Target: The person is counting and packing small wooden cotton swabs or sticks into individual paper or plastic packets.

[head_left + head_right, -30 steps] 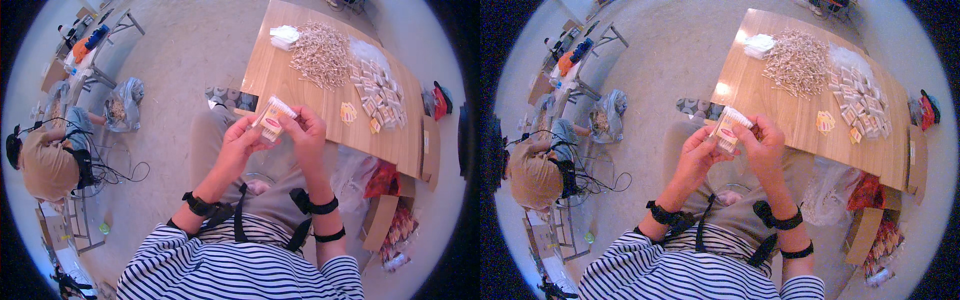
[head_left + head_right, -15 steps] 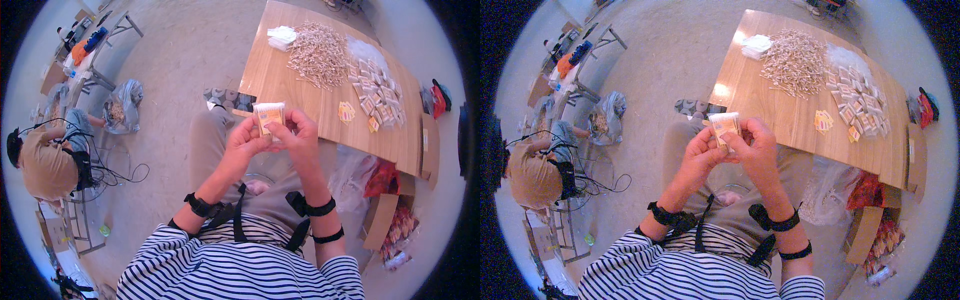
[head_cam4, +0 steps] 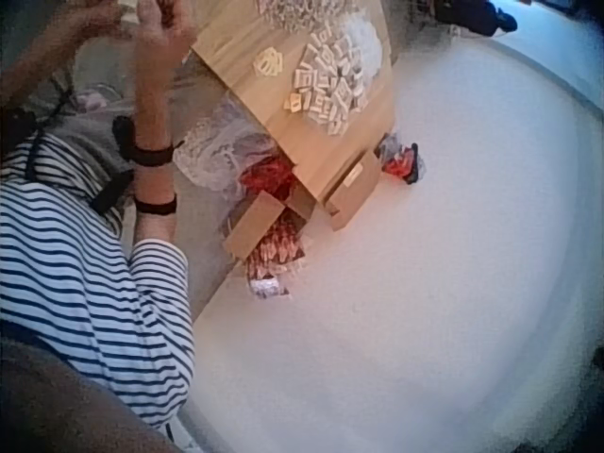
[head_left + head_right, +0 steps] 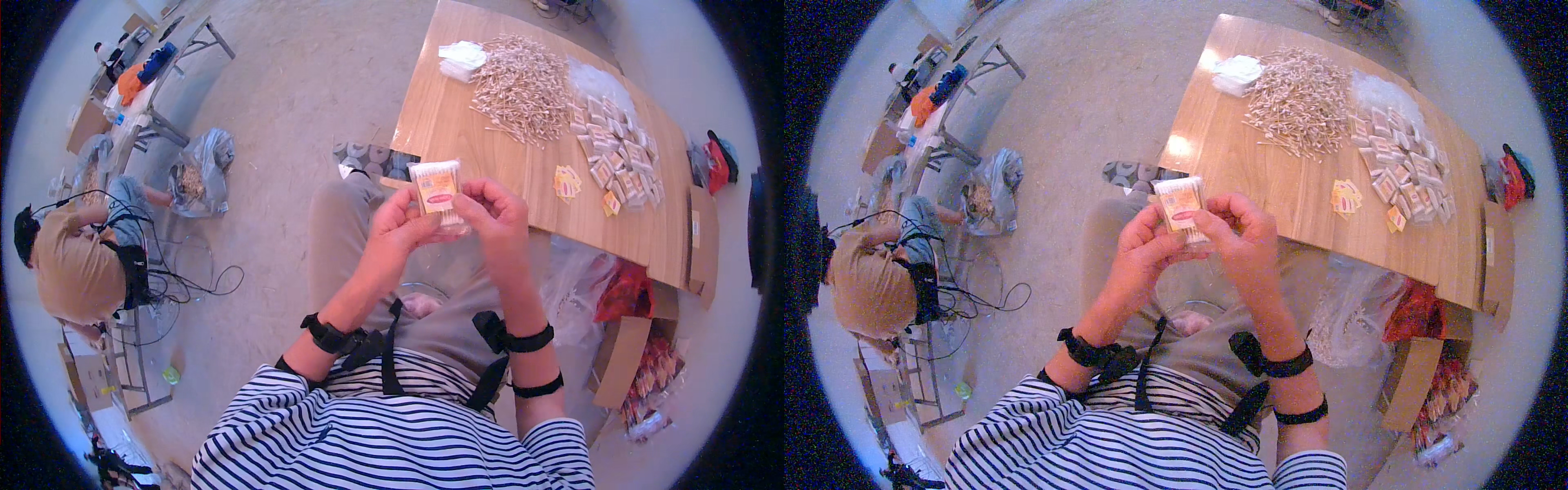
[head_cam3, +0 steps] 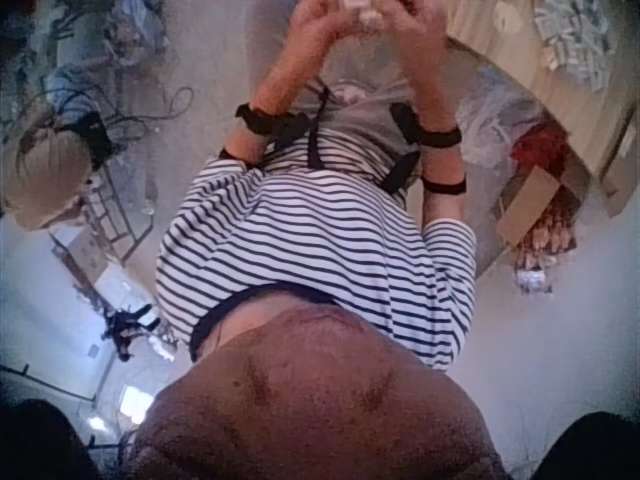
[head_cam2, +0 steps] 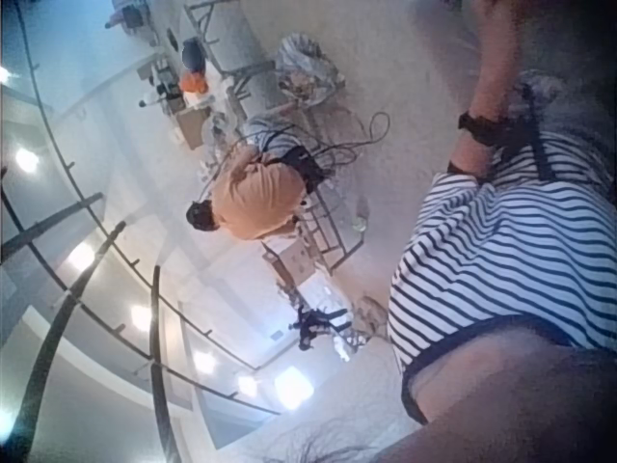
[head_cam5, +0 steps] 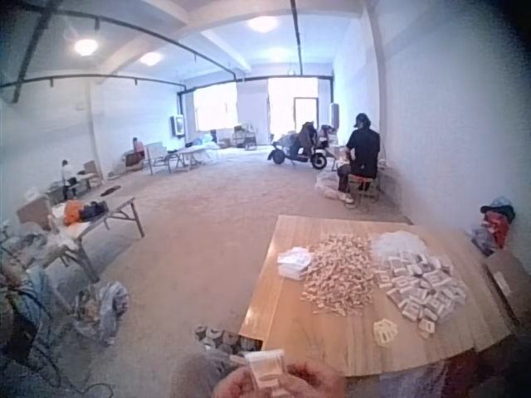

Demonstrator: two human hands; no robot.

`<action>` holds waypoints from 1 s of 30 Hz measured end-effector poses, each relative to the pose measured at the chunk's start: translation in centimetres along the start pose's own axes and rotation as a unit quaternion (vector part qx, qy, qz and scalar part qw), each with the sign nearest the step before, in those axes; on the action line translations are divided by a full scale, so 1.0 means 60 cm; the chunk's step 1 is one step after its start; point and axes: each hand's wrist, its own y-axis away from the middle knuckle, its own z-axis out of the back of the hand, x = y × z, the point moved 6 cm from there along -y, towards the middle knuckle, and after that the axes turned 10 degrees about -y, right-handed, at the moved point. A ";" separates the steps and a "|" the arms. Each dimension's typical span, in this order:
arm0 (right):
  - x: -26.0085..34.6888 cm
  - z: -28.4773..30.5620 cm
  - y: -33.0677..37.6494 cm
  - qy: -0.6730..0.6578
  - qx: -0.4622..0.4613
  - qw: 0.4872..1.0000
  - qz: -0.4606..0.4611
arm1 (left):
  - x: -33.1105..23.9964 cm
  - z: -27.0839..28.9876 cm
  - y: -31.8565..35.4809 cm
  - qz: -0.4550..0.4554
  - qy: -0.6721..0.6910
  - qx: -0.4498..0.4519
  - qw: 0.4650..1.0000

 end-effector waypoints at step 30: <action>-0.008 0.006 0.000 0.074 -0.017 0.996 0.046 | -0.009 0.009 -0.001 -0.035 -0.082 0.027 0.996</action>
